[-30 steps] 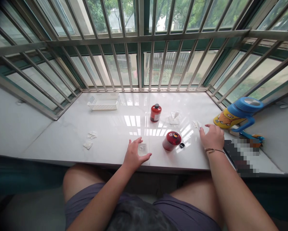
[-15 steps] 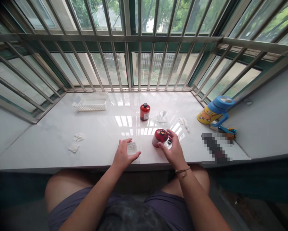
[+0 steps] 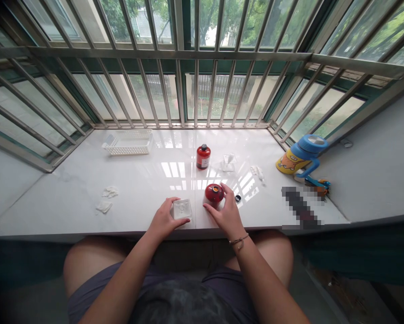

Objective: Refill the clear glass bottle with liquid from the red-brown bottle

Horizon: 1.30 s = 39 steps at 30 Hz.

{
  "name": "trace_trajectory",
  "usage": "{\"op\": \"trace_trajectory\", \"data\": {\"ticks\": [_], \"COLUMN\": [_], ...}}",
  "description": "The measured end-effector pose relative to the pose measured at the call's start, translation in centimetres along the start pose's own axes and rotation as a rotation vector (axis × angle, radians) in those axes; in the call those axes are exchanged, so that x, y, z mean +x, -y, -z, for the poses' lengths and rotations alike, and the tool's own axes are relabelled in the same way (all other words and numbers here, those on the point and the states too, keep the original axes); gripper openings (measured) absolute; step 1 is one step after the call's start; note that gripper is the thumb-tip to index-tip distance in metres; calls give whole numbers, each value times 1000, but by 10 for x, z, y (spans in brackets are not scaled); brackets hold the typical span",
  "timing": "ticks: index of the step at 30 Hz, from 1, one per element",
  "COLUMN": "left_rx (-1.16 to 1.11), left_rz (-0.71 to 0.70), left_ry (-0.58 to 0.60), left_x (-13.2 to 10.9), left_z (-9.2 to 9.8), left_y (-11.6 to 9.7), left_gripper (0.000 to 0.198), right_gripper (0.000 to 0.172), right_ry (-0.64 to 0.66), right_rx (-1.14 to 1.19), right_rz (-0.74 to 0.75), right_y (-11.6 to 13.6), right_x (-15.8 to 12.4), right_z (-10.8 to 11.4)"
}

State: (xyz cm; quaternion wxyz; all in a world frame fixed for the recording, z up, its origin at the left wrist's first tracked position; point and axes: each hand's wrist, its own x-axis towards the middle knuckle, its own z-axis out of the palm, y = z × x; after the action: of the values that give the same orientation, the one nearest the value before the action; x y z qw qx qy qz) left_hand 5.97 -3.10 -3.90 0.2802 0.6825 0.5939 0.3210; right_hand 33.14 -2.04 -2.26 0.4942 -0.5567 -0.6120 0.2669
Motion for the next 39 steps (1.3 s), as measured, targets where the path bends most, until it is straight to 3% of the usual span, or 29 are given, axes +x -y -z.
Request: {"op": "trace_trajectory", "data": {"ticks": [5,8,10,14,19,24,32,39], "left_rx": [-84,-153,-193,-270,-314,-313,-251,-246], "left_rz": [36,15,-44,-206,-268,-266,-268,-299], "left_ry": [42,91,137,232,319,322,380,380], "left_x": [-10,-19,-24,-32,-32,-26,-23,-19], "left_z": [15,24,28,29,18,5,4,5], "left_y": [-18,-37,-53,-91,-123,-120,-103,-101], "left_gripper": [72,74,76,78,76,82,83,82], "right_gripper": [53,39,42,68,73,71,75,53], "right_ry": [-166,-100,12,245,270,222,298,209], "right_rx": [21,179,349,826,1186,1293,1283,1217], "right_rz": [129,42,-107,-448,-715,-798,-839,-798], "right_y": [13,21,27,40,56,66,65,63], "right_x": [-34,-60,-73,-90,-97,-87,-80,-83], "right_z": [8,10,9,3,2,7,10,9]}}
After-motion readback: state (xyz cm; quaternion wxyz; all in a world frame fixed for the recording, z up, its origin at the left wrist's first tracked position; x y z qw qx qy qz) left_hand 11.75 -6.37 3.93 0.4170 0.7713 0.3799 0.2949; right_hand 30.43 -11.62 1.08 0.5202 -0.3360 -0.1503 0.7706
